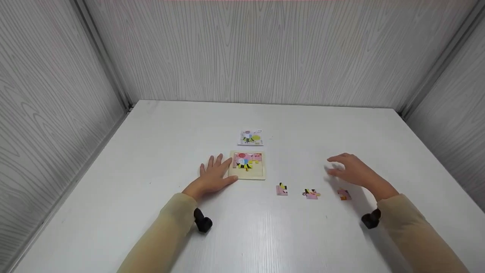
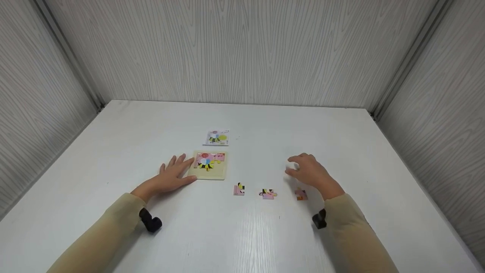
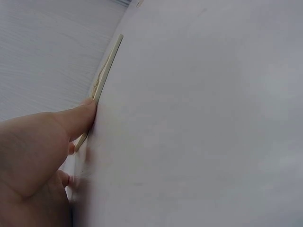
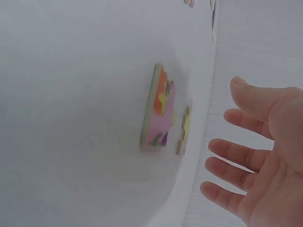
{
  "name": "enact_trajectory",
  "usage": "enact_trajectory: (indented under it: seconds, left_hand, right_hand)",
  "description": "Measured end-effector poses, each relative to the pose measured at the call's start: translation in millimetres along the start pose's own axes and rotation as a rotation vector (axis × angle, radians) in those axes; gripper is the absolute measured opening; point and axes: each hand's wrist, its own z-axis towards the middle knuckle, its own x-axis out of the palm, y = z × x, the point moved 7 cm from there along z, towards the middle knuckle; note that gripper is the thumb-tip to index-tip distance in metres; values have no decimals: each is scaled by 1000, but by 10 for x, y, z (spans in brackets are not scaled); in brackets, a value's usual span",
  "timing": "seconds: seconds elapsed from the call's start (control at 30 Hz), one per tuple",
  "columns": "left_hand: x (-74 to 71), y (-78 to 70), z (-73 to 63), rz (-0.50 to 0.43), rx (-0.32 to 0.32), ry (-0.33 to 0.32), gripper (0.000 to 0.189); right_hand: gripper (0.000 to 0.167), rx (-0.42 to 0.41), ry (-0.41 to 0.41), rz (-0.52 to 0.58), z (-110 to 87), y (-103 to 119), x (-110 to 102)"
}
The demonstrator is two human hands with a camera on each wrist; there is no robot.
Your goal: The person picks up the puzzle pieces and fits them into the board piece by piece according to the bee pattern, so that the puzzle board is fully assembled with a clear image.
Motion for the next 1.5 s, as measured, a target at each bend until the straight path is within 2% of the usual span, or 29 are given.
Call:
enact_trajectory:
  seconds: [0.43,0.7,0.9,1.27,1.5]
  left_hand:
    - [-3,-6,-23,5,-5,4,73]
    - [0,-17,-35,-1,-5,10,73]
    - [-5,-16,-33,-7,-10,6,73]
    - [8,-2,-18,-21,-10,8,74]
    - [11,3,-14,-18,-17,12,74]
  right_hand:
    - [54,113,58,-48,-30,-362,54]
    - [34,58,27,-65,-33,-324,55]
    - [27,71,20,-61,-19,-340,48]
    - [31,124,38,-39,-15,-347,57]
    - [32,119,22,7,-18,-223,11]
